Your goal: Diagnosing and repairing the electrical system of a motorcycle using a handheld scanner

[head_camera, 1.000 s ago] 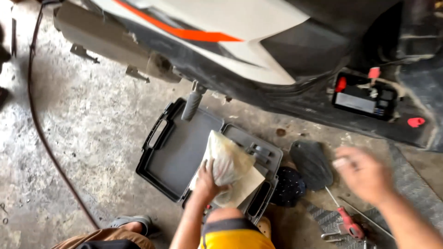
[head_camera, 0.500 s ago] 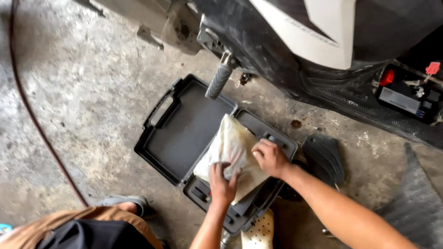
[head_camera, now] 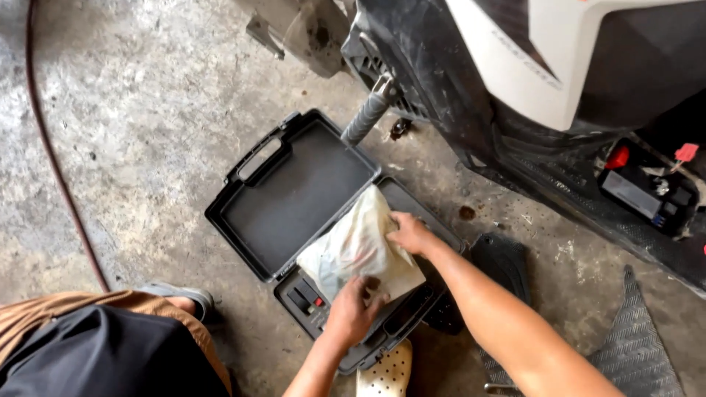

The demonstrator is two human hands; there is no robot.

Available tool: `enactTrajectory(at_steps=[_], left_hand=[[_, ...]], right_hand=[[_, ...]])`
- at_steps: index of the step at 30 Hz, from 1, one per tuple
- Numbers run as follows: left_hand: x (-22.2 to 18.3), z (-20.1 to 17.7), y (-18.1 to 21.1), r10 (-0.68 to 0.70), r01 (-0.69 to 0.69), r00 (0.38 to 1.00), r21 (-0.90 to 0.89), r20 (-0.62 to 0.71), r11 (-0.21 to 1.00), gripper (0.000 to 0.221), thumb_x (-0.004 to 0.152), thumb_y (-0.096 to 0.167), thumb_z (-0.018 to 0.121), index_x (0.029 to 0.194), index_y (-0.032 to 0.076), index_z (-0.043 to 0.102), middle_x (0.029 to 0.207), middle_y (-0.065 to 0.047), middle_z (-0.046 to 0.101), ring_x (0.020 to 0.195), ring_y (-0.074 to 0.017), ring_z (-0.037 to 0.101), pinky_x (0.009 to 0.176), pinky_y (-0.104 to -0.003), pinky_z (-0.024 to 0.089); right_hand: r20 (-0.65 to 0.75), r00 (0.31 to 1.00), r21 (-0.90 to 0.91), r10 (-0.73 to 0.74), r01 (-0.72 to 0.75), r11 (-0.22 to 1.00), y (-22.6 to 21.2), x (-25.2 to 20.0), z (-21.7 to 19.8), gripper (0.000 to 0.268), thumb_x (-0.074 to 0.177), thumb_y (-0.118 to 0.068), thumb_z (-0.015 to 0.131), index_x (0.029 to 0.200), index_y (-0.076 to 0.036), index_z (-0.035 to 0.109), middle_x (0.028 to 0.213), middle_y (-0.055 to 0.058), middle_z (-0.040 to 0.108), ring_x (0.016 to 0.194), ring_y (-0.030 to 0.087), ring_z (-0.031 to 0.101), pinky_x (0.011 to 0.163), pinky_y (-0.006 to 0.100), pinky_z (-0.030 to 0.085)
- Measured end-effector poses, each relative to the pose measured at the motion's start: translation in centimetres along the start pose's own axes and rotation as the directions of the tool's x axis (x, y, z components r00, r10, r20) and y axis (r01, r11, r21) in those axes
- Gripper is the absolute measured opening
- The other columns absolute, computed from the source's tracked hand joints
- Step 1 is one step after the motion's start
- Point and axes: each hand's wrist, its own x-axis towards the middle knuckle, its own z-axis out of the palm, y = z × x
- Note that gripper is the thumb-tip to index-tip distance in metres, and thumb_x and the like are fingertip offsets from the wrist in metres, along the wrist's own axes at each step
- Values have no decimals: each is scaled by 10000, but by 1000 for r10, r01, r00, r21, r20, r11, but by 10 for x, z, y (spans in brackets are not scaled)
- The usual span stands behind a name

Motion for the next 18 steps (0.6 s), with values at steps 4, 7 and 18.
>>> enactTrajectory(at_steps=[4, 7, 18], left_hand=[[15, -43, 46, 164, -165, 986, 133, 21, 977, 536, 973, 298, 692, 1487, 262, 546, 1188, -139, 623, 1103, -432, 677, 851, -542, 614], [30, -36, 24, 314, -374, 927, 459, 204, 806, 620, 1033, 184, 470, 1623, 366, 418, 1075, -126, 566, 893, -412, 681, 701, -538, 632], [25, -114, 20, 153, -33, 929, 335, -337, 942, 513, 893, 562, 790, 1330, 316, 681, 1218, 30, 620, 1173, -214, 657, 913, -406, 614]], right_hand=[[99, 994, 132, -38, 24, 991, -23, -96, 15, 374, 846, -259, 825, 1155, -55, 768, 1079, 239, 808, 1081, 405, 776, 951, 516, 606], [86, 988, 96, -128, 119, 988, -18, -150, 20, 331, 790, -238, 788, 1070, -63, 759, 1026, 174, 783, 1036, 383, 774, 876, 490, 635], [-251, 966, 583, -65, 205, 787, 64, -89, -37, 363, 1040, -242, 688, 1323, -25, 753, 1305, 198, 742, 1256, 353, 698, 970, 452, 615]])
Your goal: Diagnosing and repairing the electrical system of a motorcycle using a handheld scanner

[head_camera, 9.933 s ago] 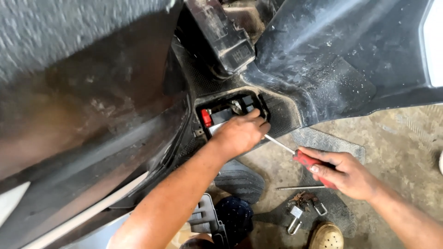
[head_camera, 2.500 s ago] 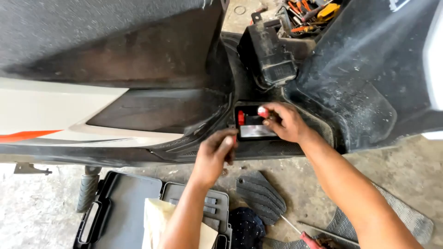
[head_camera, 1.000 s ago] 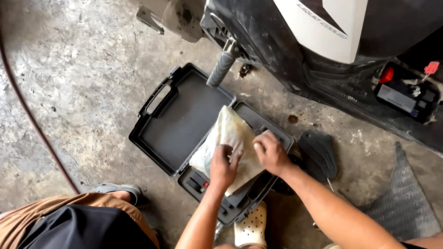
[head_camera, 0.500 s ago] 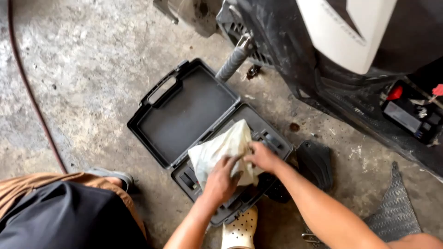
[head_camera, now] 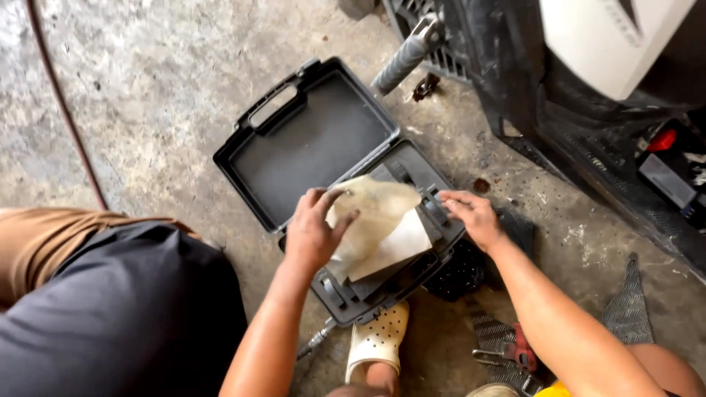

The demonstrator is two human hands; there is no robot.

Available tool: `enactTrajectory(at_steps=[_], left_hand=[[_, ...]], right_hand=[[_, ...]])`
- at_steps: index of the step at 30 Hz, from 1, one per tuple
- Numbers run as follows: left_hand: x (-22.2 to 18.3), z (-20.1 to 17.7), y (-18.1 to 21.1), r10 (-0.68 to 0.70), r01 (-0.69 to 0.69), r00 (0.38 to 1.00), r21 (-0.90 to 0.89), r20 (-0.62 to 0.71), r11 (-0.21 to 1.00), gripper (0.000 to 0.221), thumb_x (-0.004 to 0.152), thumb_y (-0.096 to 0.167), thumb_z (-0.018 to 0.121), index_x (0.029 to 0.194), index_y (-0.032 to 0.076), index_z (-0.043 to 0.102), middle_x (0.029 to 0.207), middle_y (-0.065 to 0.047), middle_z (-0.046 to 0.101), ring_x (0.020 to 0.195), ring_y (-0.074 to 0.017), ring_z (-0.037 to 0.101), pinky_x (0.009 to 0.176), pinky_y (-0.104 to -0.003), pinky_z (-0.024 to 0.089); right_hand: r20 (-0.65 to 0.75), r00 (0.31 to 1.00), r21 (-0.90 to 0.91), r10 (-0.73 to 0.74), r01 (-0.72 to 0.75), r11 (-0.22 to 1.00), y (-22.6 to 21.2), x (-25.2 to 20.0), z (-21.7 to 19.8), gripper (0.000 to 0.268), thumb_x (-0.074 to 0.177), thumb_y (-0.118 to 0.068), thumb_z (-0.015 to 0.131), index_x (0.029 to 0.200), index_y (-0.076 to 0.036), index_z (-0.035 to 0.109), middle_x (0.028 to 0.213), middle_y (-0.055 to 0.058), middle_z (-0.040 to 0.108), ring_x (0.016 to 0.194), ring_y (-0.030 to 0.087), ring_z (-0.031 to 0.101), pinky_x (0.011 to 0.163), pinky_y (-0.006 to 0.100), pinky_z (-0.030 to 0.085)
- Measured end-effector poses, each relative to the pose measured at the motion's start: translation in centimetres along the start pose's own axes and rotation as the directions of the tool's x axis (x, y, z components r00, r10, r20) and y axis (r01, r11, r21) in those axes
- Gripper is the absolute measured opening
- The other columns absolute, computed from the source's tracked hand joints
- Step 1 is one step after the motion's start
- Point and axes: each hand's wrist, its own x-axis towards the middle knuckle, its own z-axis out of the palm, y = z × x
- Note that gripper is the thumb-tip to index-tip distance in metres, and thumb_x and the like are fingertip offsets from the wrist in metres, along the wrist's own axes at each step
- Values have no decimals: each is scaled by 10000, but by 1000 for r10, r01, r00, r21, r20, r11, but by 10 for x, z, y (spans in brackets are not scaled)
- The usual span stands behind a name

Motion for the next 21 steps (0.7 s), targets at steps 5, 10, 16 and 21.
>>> enactTrajectory(at_steps=[5, 10, 16, 21], left_hand=[[-62, 40, 25, -13, 16, 981, -16, 191, 1000, 1143, 689, 459, 949, 1616, 92, 391, 1589, -303, 368, 1471, -539, 354, 1174, -719, 341], [-81, 90, -42, -248, 272, 908, -25, 336, 962, 1317, 703, 492, 967, 1731, 191, 199, 1793, -236, 59, 1632, -467, 131, 1250, -779, 142], [-62, 157, -101, -487, 476, 870, -374, 71, 796, 1232, 839, 612, 884, 1617, -121, 272, 1648, -430, 275, 1565, -571, 252, 1323, -632, 108], [-42, 126, -93, -666, 458, 738, -643, -110, 614, 739, 839, 410, 914, 1336, 15, 536, 1242, -290, 589, 1254, -530, 588, 1119, -577, 442]], right_hand=[[-9, 966, -727, 259, -184, 661, 36, -9, 43, 637, 887, -471, 798, 1445, -180, 698, 1465, 115, 641, 1355, 333, 642, 1122, 471, 568], [82, 927, -682, 367, -216, 698, 40, -5, 81, 671, 685, -435, 960, 1258, -117, 817, 1203, 142, 820, 1162, 338, 759, 973, 535, 634], [36, 900, 507, 435, -391, 768, 2, 5, 107, 883, 1000, -137, 692, 1720, -156, 182, 1586, 212, 433, 1332, 526, 555, 1058, 822, 429], [-112, 973, -271, 202, -226, 936, -60, -10, 155, 369, 860, -427, 872, 1084, -136, 834, 974, 178, 815, 1032, 369, 769, 901, 502, 582]])
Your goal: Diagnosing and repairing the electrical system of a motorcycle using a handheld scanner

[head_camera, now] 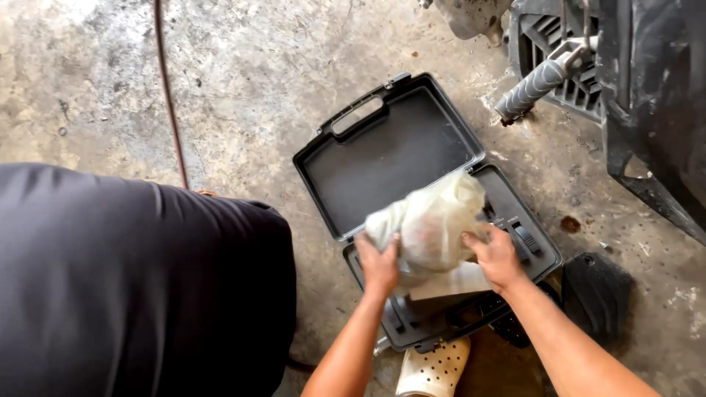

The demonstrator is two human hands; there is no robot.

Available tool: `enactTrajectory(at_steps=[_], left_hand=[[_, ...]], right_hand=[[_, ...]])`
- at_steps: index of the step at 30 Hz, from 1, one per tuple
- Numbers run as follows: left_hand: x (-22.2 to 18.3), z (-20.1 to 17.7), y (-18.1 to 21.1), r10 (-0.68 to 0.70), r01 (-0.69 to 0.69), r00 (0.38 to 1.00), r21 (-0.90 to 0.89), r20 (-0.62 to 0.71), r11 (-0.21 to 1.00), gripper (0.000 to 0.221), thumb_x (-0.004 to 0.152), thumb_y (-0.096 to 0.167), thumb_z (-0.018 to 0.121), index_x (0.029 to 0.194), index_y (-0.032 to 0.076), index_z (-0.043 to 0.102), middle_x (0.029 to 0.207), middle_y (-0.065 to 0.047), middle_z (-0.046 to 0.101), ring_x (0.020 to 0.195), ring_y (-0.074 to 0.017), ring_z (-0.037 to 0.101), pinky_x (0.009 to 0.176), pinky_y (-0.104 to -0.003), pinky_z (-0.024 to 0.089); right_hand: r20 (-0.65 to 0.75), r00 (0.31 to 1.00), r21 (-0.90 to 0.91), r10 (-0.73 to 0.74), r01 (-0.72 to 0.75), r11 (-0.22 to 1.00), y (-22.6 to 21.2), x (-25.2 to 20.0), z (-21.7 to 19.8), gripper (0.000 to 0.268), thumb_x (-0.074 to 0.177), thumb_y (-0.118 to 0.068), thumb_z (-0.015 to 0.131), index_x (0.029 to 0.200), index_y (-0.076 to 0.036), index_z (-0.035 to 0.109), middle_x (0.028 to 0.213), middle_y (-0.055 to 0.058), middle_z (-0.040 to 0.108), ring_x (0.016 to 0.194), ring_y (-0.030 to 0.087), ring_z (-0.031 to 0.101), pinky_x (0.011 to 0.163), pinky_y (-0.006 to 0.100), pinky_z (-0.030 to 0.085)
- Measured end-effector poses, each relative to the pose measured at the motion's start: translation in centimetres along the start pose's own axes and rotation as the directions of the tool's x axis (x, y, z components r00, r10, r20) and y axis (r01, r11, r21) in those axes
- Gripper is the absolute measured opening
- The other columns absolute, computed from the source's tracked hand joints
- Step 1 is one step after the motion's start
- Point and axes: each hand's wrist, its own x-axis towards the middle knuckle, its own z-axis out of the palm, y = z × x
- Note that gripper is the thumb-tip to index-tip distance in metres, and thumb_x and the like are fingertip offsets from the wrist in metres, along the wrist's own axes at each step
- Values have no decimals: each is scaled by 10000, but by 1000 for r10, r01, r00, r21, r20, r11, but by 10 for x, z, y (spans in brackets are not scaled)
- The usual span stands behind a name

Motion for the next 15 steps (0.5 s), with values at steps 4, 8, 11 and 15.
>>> enactTrajectory(at_steps=[4, 8, 11, 15], left_hand=[[95, -21, 6, 574, -554, 790, 148, -215, 819, 665, 862, 302, 923, 1329, -12, 567, 1131, -245, 579, 1089, -499, 642, 1009, -542, 523], [187, -26, 24, 133, -136, 990, 82, 42, 987, 919, 879, 523, 876, 1524, 28, 446, 1456, -309, 533, 1363, -503, 558, 1171, -568, 471], [184, -29, 36, -53, 44, 982, 53, 182, 998, 1023, 903, 619, 830, 1652, 107, 356, 1615, -297, 457, 1457, -472, 500, 1226, -557, 425], [126, -29, 16, 327, -305, 944, 250, -49, 919, 872, 887, 329, 893, 1570, 34, 438, 1499, -292, 473, 1471, -499, 450, 1244, -581, 372]], right_hand=[[-3, 997, 248, -82, 80, 965, -68, 26, 29, 352, 932, -318, 813, 1118, -19, 794, 973, 209, 802, 993, 337, 781, 923, 526, 592], [80, 960, 392, -269, 218, 894, -67, 124, 66, 430, 967, -210, 795, 1300, 42, 691, 1203, 300, 728, 1170, 432, 712, 970, 576, 594], [249, 958, 608, -145, -38, 793, -42, 148, 57, 549, 986, -187, 774, 1477, -20, 595, 1398, 209, 668, 1255, 397, 694, 964, 544, 624], [81, 956, -134, -283, 291, 947, -24, 96, -7, 501, 961, -149, 781, 1428, 1, 681, 1360, 278, 703, 1291, 436, 648, 1066, 537, 563]])
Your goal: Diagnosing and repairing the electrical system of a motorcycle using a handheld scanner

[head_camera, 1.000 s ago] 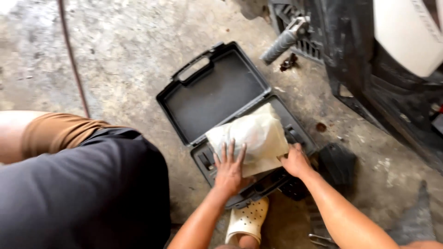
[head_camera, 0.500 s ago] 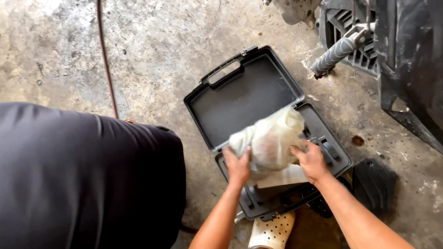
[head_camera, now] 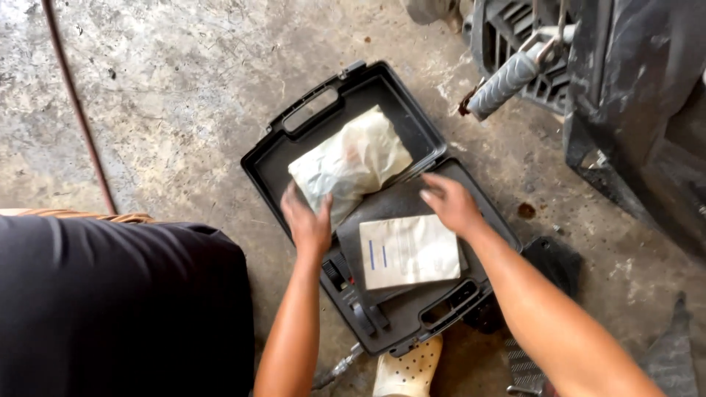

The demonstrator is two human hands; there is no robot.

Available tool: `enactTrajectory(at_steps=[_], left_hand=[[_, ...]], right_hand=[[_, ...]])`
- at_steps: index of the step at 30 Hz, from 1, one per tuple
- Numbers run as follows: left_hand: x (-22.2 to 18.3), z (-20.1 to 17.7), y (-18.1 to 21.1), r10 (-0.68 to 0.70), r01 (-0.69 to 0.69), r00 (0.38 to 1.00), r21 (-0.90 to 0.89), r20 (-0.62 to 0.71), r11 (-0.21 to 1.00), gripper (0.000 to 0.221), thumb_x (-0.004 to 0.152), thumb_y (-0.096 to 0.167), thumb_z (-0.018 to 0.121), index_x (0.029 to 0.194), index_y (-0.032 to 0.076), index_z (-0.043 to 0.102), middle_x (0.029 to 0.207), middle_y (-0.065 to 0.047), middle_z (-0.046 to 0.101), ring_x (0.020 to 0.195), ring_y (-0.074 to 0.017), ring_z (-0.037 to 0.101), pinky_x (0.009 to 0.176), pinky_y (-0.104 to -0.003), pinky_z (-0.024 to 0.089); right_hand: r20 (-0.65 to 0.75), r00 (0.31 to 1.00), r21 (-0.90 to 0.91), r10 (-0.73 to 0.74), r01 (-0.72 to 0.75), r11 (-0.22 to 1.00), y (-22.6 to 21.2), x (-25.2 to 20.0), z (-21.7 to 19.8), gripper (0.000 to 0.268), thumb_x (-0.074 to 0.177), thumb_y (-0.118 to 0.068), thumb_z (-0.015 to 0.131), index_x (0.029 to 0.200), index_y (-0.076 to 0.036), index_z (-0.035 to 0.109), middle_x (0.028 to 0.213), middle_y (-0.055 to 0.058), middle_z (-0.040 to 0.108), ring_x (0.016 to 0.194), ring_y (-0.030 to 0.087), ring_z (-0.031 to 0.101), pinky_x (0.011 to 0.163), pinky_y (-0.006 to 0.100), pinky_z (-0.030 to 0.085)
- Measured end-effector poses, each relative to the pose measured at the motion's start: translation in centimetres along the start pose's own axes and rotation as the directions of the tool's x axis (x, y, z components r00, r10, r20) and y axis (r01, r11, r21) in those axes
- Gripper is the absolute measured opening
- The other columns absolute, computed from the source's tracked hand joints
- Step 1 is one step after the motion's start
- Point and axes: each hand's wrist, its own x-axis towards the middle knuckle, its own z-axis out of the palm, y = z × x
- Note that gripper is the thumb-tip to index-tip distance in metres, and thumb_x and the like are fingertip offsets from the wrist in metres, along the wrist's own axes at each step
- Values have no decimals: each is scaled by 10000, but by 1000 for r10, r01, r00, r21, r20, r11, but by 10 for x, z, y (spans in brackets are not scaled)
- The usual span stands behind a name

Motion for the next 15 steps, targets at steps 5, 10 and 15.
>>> enactTrajectory(at_steps=[5, 10, 15], left_hand=[[-134, -12, 40, -364, 407, 846, -33, 389, 913, 1050, 871, 370, 878, 1649, 43, 253, 1577, -377, 378, 1506, -573, 361, 1273, -644, 309], [-157, -43, 95, -570, 749, 595, -132, 566, 650, 597, 826, 265, 831, 1337, 89, 579, 1276, -143, 786, 1081, -322, 777, 929, -456, 635], [-127, -62, 55, -477, 557, 830, -404, 287, 725, 704, 674, 279, 869, 1312, 92, 638, 1220, -129, 793, 1034, -232, 735, 931, -380, 606]], right_hand=[[2, 921, -143, 389, -385, 912, 99, -89, -1, 809, 938, -295, 777, 1610, -43, 405, 1473, 221, 627, 1372, 398, 604, 1156, 548, 529], [184, 786, 217, 591, -619, 755, 83, -118, -35, 505, 946, -134, 704, 1421, 4, 603, 1365, 227, 736, 1229, 405, 716, 963, 556, 635], [440, 890, 761, -122, -298, 576, 96, -155, -127, 754, 1029, -464, 684, 1515, 90, 525, 1056, 162, 758, 819, 235, 731, 660, 371, 620]])
